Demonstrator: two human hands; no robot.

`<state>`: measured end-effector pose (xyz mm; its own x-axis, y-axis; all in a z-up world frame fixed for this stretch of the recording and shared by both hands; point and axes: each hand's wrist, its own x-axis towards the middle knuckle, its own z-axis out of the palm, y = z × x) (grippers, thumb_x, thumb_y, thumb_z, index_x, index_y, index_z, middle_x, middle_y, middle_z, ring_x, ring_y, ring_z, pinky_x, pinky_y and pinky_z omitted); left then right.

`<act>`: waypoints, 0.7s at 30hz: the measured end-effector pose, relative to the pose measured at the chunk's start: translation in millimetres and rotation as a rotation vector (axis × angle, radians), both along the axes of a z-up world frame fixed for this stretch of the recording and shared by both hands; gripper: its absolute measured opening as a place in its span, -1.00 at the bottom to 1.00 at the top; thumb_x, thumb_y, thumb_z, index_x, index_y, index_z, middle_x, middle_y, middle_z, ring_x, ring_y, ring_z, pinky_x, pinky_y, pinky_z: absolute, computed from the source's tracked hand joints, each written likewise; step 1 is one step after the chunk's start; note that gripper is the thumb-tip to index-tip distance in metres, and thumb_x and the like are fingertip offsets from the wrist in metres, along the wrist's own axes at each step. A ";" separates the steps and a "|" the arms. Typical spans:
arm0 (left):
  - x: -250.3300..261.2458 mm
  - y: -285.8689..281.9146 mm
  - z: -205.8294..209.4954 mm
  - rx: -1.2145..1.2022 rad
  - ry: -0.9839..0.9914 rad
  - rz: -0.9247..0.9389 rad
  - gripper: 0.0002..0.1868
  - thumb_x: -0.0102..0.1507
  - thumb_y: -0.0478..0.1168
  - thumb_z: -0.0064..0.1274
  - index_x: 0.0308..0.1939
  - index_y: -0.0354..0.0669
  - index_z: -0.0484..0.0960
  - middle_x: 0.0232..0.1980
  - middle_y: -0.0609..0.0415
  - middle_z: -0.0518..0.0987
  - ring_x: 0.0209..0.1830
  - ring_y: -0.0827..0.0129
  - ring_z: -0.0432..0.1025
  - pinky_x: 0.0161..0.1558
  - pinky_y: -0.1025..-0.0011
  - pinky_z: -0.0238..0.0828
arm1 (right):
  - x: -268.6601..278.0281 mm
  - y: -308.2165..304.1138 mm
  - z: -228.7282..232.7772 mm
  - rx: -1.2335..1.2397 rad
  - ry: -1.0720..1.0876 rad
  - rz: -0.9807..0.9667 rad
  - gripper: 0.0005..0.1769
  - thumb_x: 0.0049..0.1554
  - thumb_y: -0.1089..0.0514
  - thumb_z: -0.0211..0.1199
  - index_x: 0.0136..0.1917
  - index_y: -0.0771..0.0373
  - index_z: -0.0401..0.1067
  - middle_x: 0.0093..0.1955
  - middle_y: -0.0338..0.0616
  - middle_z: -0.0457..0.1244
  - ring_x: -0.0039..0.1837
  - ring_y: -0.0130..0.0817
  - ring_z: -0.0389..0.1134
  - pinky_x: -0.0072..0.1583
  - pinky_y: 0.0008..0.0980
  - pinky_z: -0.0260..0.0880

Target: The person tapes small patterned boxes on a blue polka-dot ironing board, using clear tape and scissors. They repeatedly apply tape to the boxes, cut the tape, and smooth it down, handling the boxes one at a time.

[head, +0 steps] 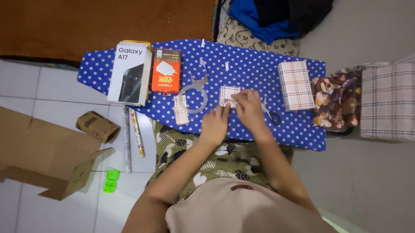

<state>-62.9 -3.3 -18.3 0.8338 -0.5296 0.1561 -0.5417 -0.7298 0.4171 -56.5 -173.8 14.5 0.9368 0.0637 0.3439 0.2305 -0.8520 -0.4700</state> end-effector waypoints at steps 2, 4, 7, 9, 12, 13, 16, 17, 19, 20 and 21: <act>-5.3 -4.5 -2.7 0.142 -0.029 -0.019 -0.30 0.20 -0.27 -0.09 0.46 -0.37 0.26 0.02 -0.09 0.45 -0.07 0.10 0.48 -0.18 0.20 0.42 | -8.7 3.0 -5.5 0.019 -0.076 -0.095 -0.57 0.01 0.41 0.18 0.15 0.21 0.54 0.11 0.00 0.26 0.18 0.00 0.21 0.24 -0.08 0.25; -8.8 -8.7 -5.9 0.269 -0.080 -0.038 -0.25 0.17 -0.25 -0.08 0.46 -0.40 0.20 0.07 -0.10 0.44 -0.05 0.14 0.47 -0.16 0.21 0.42 | -18.5 6.5 -12.7 0.035 -0.121 -0.155 -0.54 0.01 0.42 0.16 0.18 0.22 0.52 0.11 0.00 0.25 0.19 0.00 0.21 0.26 -0.05 0.23; -15.4 -11.0 -8.2 0.301 -0.080 -0.053 -0.25 0.18 -0.25 -0.09 0.46 -0.43 0.18 0.10 -0.10 0.44 -0.03 0.14 0.46 -0.13 0.23 0.41 | -31.9 9.1 -22.3 0.048 -0.133 -0.186 -0.54 0.03 0.42 0.15 0.20 0.21 0.50 0.11 0.01 0.24 0.21 0.00 0.22 0.29 -0.03 0.22; -14.0 -7.9 -8.3 0.226 -0.050 -0.065 -0.29 0.22 -0.25 -0.09 0.44 -0.45 0.23 0.09 -0.11 0.45 -0.04 0.11 0.45 -0.13 0.23 0.41 | -38.2 11.4 -27.2 0.055 -0.131 -0.195 -0.55 0.03 0.41 0.14 0.20 0.21 0.50 0.11 0.03 0.22 0.22 0.01 0.22 0.28 -0.05 0.24; -6.2 -0.8 -4.3 0.014 -0.049 -0.068 -0.41 0.26 -0.25 -0.01 0.35 -0.45 0.38 0.04 -0.15 0.47 -0.05 0.06 0.45 -0.13 0.20 0.40 | -41.3 10.8 -33.7 0.165 -0.149 -0.248 -0.55 0.14 0.40 0.14 0.31 0.27 0.42 0.17 0.07 0.20 0.23 -0.01 0.23 0.23 -0.13 0.29; 0.3 -0.6 -1.8 -0.078 -0.093 -0.042 -0.47 0.25 -0.26 0.03 0.29 -0.41 0.46 0.03 -0.15 0.48 -0.05 0.05 0.45 -0.11 0.19 0.40 | -40.3 9.7 -36.2 0.277 -0.103 -0.306 -0.55 0.15 0.39 0.13 0.32 0.27 0.38 0.17 0.05 0.20 0.19 -0.08 0.26 0.17 -0.20 0.34; 11.2 0.7 11.0 -0.270 -0.088 0.013 -0.59 0.17 -0.29 0.13 0.11 -0.30 0.61 0.00 -0.14 0.50 -0.06 0.00 0.43 -0.08 0.16 0.39 | -39.9 5.9 -43.6 0.503 -0.071 -0.415 -0.54 0.18 0.39 0.10 0.36 0.29 0.31 0.19 0.01 0.19 0.13 -0.23 0.31 0.08 -0.35 0.43; 15.5 0.0 17.0 -0.321 -0.067 0.027 -0.62 0.13 -0.31 0.16 0.04 -0.27 0.64 -0.01 -0.13 0.51 -0.06 -0.02 0.42 -0.08 0.14 0.38 | -39.1 5.3 -45.6 0.503 -0.142 -0.413 -0.53 0.19 0.41 0.11 0.37 0.32 0.29 0.20 0.01 0.20 0.15 -0.24 0.32 0.12 -0.35 0.42; 26.1 -3.0 29.4 -0.367 -0.101 0.054 -0.64 0.18 -0.31 0.17 0.08 -0.16 0.67 0.06 -0.16 0.49 0.00 -0.03 0.39 0.00 0.11 0.35 | -37.5 5.0 -49.1 0.495 -0.200 -0.410 -0.54 0.19 0.41 0.12 0.36 0.35 0.29 0.20 0.01 0.21 0.16 -0.26 0.33 0.15 -0.35 0.42; 30.7 -4.5 34.4 -0.390 -0.117 0.068 -0.65 0.21 -0.31 0.18 0.09 -0.11 0.68 0.10 -0.17 0.48 0.02 -0.04 0.37 0.04 0.10 0.33 | -38.5 5.5 -50.9 0.487 -0.184 -0.412 -0.57 0.19 0.40 0.13 0.34 0.35 0.29 0.19 0.00 0.23 0.15 -0.26 0.34 0.14 -0.35 0.42; 35.9 -5.7 38.5 -0.383 -0.099 0.071 -0.61 0.16 -0.29 0.19 0.09 -0.09 0.68 0.12 -0.17 0.48 0.05 -0.06 0.35 0.05 0.07 0.30 | -38.8 5.6 -52.3 0.479 -0.169 -0.413 -0.59 0.19 0.39 0.14 0.32 0.35 0.30 0.18 -0.01 0.24 0.15 -0.27 0.35 0.13 -0.35 0.42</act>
